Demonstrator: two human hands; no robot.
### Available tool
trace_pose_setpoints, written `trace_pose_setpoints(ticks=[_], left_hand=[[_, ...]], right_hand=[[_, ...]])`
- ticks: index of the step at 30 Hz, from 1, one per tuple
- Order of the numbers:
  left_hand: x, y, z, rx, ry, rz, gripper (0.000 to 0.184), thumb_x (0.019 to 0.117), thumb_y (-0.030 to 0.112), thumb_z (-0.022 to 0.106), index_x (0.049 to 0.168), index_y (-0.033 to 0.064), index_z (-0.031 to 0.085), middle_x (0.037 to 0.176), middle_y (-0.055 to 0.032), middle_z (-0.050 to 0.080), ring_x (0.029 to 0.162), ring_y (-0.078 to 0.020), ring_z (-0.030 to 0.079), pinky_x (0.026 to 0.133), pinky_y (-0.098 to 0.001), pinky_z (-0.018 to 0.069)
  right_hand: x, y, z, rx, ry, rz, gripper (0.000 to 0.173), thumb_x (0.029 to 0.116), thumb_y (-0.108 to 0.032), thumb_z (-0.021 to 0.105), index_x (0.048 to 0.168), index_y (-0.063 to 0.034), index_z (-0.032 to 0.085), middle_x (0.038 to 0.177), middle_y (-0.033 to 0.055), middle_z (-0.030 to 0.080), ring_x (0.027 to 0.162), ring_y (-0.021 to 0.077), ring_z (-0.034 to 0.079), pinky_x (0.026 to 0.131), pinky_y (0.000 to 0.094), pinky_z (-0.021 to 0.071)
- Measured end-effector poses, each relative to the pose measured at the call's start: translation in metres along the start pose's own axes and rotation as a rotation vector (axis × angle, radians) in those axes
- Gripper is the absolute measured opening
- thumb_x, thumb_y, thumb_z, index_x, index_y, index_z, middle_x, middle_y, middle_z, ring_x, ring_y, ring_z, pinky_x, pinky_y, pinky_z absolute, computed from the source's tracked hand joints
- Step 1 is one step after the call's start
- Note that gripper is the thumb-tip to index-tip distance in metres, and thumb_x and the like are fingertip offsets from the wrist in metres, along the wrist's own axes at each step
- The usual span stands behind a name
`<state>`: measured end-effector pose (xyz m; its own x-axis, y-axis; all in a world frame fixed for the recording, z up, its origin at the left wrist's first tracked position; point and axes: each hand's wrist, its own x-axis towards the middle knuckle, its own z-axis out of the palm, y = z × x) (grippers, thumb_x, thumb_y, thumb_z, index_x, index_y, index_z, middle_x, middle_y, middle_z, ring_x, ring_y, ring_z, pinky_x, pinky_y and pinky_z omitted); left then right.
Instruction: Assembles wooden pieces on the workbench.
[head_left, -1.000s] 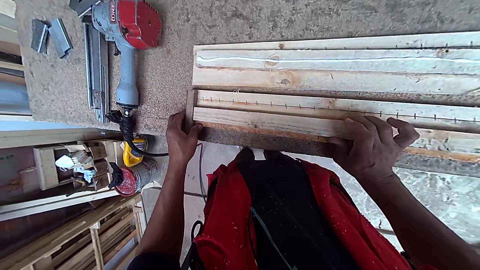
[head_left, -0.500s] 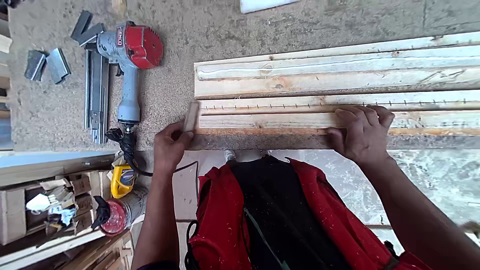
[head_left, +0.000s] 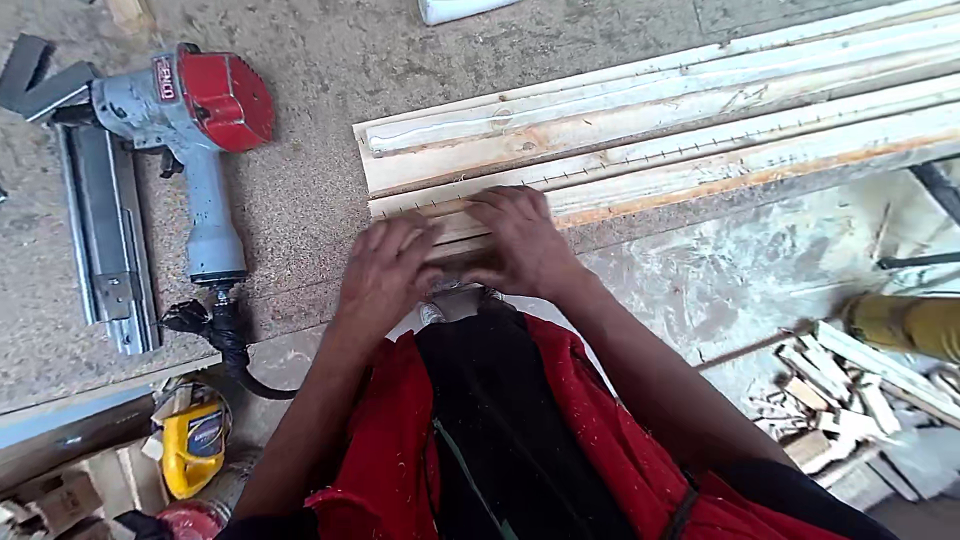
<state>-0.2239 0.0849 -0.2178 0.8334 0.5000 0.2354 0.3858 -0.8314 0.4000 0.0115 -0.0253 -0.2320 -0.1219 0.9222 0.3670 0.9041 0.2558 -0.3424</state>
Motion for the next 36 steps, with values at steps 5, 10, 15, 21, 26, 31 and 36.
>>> trace_pose_setpoints(ticks=[5, 10, 15, 21, 26, 31, 36], left_hand=[[-0.033, -0.076, -0.084, 0.117, 0.226, -0.424, 0.063, 0.0965, 0.049, 0.066, 0.137, 0.0012, 0.059, 0.139, -0.0298, 0.055, 0.131, -0.0477, 0.050, 0.110, -0.0617, 0.0394], [-0.029, -0.139, -0.096, 0.139, 0.093, -0.750, 0.084, 0.0854, 0.042, 0.077, 0.150, 0.0028, 0.041, 0.149, -0.0358, 0.038, 0.131, -0.0566, 0.045, 0.102, -0.0725, 0.0400], [0.000, -0.153, -0.100, 0.116, -0.053, -0.975, 0.106, 0.0861, 0.036, 0.079, 0.160, 0.0038, 0.011, 0.133, -0.0441, 0.051, 0.119, -0.0639, 0.053, 0.094, -0.0807, 0.0395], [0.002, -0.179, -0.096, -0.070, 0.040, -0.972, 0.119, 0.0710, 0.021, 0.090, 0.160, 0.0038, 0.014, 0.147, -0.0312, 0.047, 0.134, -0.0462, 0.050, 0.108, -0.0685, 0.0402], [-0.015, -0.131, -0.131, -0.201, -0.030, -0.988, 0.086, 0.0832, 0.019, 0.082, 0.154, 0.0181, 0.034, 0.109, -0.0211, 0.066, 0.074, -0.0323, 0.070, 0.070, -0.0580, 0.0598], [-0.068, -0.052, -0.183, -0.454, -0.068, -0.801, 0.045, 0.0901, 0.025, 0.068, 0.131, 0.0170, 0.052, 0.081, -0.0059, 0.068, 0.056, -0.0231, 0.067, 0.051, -0.0427, 0.0610], [-0.085, 0.003, -0.193, -0.887, -0.074, -0.771, 0.038, 0.1031, 0.050, 0.050, 0.102, 0.0153, 0.064, 0.063, -0.0054, 0.060, 0.050, -0.0238, 0.063, 0.049, -0.0411, 0.0599]], right_hand=[[0.028, -0.014, 0.022, -0.014, -0.127, -0.006, 0.077, 0.0853, -0.057, 0.075, 0.143, -0.0112, 0.053, 0.140, 0.0096, 0.062, 0.137, 0.0279, 0.053, 0.121, 0.0532, 0.0312], [0.030, -0.010, 0.031, -0.007, -0.154, -0.007, 0.062, 0.0928, -0.051, 0.069, 0.138, -0.0096, 0.058, 0.132, 0.0093, 0.067, 0.128, 0.0257, 0.061, 0.118, 0.0504, 0.0367], [0.028, -0.006, 0.037, -0.002, -0.123, -0.025, 0.055, 0.0933, -0.052, 0.068, 0.130, -0.0105, 0.062, 0.130, 0.0083, 0.068, 0.129, 0.0258, 0.060, 0.119, 0.0528, 0.0348], [0.033, -0.004, 0.035, 0.039, -0.198, 0.012, 0.061, 0.0910, -0.054, 0.069, 0.133, -0.0109, 0.057, 0.135, 0.0126, 0.064, 0.140, 0.0345, 0.050, 0.121, 0.0711, 0.0161], [0.033, 0.000, 0.040, 0.049, -0.169, -0.058, 0.052, 0.0941, -0.050, 0.066, 0.127, -0.0105, 0.059, 0.129, 0.0147, 0.064, 0.133, 0.0361, 0.056, 0.120, 0.0638, 0.0289], [0.036, 0.003, 0.039, 0.086, -0.158, -0.079, 0.047, 0.0924, -0.046, 0.070, 0.123, -0.0108, 0.060, 0.125, 0.0134, 0.067, 0.132, 0.0352, 0.057, 0.119, 0.0583, 0.0349], [0.037, 0.006, 0.035, 0.124, -0.130, -0.118, 0.041, 0.0909, -0.043, 0.073, 0.117, -0.0119, 0.063, 0.121, 0.0100, 0.069, 0.130, 0.0314, 0.059, 0.116, 0.0483, 0.0439]])
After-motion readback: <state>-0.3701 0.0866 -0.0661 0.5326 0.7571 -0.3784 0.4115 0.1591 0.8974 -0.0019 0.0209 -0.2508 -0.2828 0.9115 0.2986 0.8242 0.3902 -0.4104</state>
